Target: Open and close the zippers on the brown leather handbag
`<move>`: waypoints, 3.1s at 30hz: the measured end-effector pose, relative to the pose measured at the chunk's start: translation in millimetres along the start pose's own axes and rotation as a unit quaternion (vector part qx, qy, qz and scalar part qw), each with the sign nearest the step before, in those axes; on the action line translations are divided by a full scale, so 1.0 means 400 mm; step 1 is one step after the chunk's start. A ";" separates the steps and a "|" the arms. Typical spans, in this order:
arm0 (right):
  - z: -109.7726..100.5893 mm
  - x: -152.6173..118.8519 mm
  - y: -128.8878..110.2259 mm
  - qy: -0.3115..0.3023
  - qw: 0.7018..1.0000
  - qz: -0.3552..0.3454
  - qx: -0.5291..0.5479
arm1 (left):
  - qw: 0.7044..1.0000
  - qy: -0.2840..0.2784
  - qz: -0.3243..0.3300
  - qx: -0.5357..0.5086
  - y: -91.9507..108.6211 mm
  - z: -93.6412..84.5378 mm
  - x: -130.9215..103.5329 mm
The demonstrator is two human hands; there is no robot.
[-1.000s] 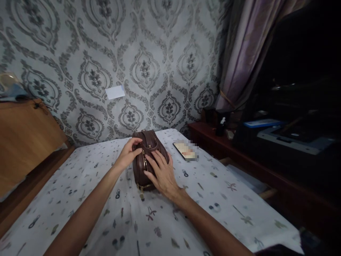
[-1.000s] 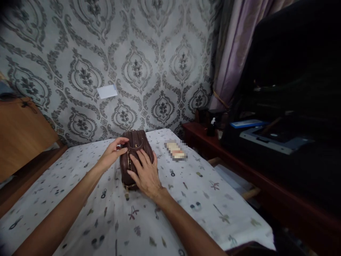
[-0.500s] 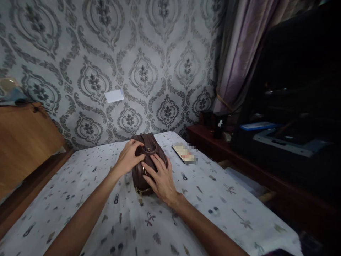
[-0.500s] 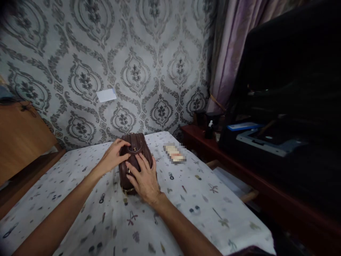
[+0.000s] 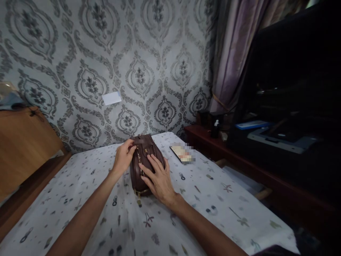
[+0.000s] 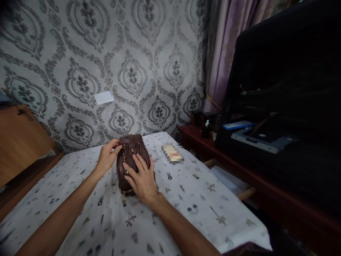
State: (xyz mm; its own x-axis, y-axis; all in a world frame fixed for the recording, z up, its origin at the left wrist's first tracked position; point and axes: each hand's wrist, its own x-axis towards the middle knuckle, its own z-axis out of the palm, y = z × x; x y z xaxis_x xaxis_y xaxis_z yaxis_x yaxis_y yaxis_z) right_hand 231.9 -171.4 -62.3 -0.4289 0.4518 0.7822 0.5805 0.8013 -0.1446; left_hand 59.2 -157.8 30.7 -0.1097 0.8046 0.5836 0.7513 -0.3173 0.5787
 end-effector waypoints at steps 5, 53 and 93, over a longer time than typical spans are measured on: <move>0.000 0.000 -0.001 0.000 1.000 0.001 -0.002 | 1.000 -0.012 0.020 0.015 0.002 -0.005 -0.008; -0.009 0.006 0.079 0.098 0.989 0.098 0.049 | 0.994 -0.096 -0.051 0.029 0.016 0.115 0.140; -0.006 -0.003 0.065 0.064 0.991 0.108 0.043 | 0.993 -0.112 -0.023 -0.041 0.009 0.113 0.126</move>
State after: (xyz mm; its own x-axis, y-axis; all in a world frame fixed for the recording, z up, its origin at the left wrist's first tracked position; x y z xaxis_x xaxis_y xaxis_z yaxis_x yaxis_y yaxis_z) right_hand 249.2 -152.1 -65.6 -0.2054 0.5675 0.7973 0.5854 0.7242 -0.3646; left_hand 85.8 -95.5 36.5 0.0117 0.9082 0.4184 0.6923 -0.3092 0.6520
